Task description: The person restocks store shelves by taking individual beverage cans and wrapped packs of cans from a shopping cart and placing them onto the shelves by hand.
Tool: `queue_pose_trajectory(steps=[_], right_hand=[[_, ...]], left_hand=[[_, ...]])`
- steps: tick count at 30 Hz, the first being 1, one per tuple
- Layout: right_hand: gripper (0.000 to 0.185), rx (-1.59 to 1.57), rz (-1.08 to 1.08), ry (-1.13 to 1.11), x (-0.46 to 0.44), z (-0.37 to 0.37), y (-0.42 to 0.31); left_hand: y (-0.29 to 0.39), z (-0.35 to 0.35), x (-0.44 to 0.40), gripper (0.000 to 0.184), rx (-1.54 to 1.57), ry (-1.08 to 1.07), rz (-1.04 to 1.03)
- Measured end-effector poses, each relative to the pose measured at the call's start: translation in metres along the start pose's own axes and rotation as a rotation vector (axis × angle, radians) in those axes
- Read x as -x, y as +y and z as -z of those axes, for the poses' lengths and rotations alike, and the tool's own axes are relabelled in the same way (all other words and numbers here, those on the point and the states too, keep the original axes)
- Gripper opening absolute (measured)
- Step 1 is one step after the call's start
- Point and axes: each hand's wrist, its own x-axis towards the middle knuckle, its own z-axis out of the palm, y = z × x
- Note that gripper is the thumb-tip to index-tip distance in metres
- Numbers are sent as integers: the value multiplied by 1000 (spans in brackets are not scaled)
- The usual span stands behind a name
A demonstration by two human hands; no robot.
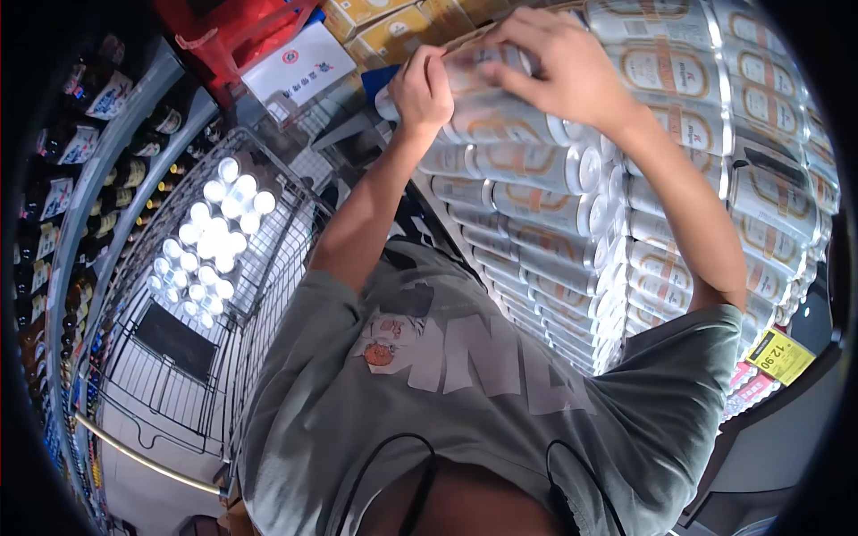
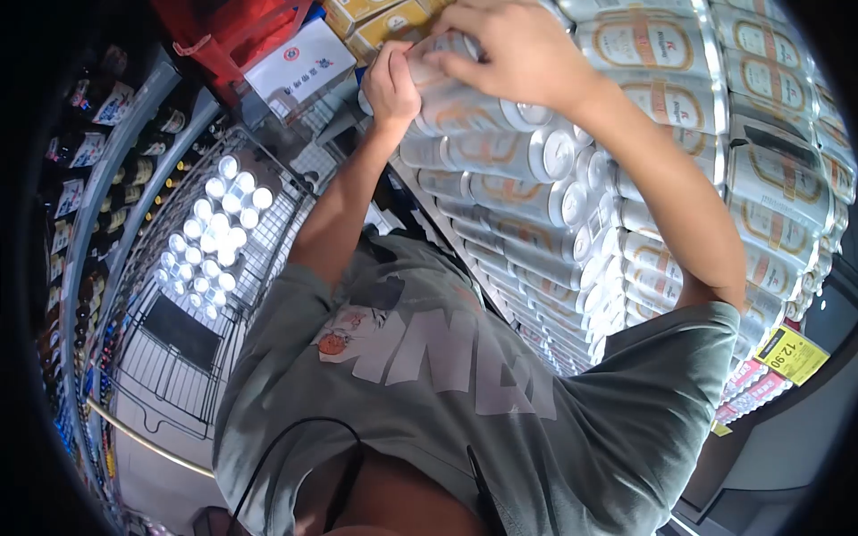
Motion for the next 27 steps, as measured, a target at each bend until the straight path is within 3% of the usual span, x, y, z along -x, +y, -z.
queue_pose_trajectory(steps=[1, 4, 5, 7, 10, 12, 14, 16, 20, 22, 25, 27], right_hand=[[26, -40, -34, 99, 0, -5, -5], [16, -85, -16, -23, -8, 19, -13], [17, -17, 183, 189, -6, 8, 7], [19, -148, 67, 389, -5, 26, 5], [37, -862, 8, 628, 7, 67, 14], [48, -1434, 170, 634, 8, 68, 9], [50, -1481, -11, 818, 13, 44, 8], [48, -1558, -116, 756, 23, -22, 38], [39, -1069, -390, 725, 32, -45, 38], [36, -933, -332, 747, 31, -48, 45], [34, -1224, -294, 863, 26, -46, 43], [37, -1157, -315, 875, 27, -45, 38]], left_hand=[[-2, -1, 0, 23, -4, -5, 7], [0, 1, 2, 23, -34, -30, 25], [1, 3, 2, 23, -40, -39, 27], [4, 5, 1, 23, -28, -27, 18], [3, 0, 1, 23, -5, -6, -10], [4, 0, 1, 35, -17, -29, 37], [1, -2, 1, 35, -21, -39, 39], [-3, -3, 2, 27, -23, 34, -3], [3, 21, 15, 35, 53, -116, 258], [-7, 43, 45, 42, 7, -151, 301], [0, 97, 103, 50, -154, -213, 375], [10, 142, 150, 49, -242, -233, 393]])
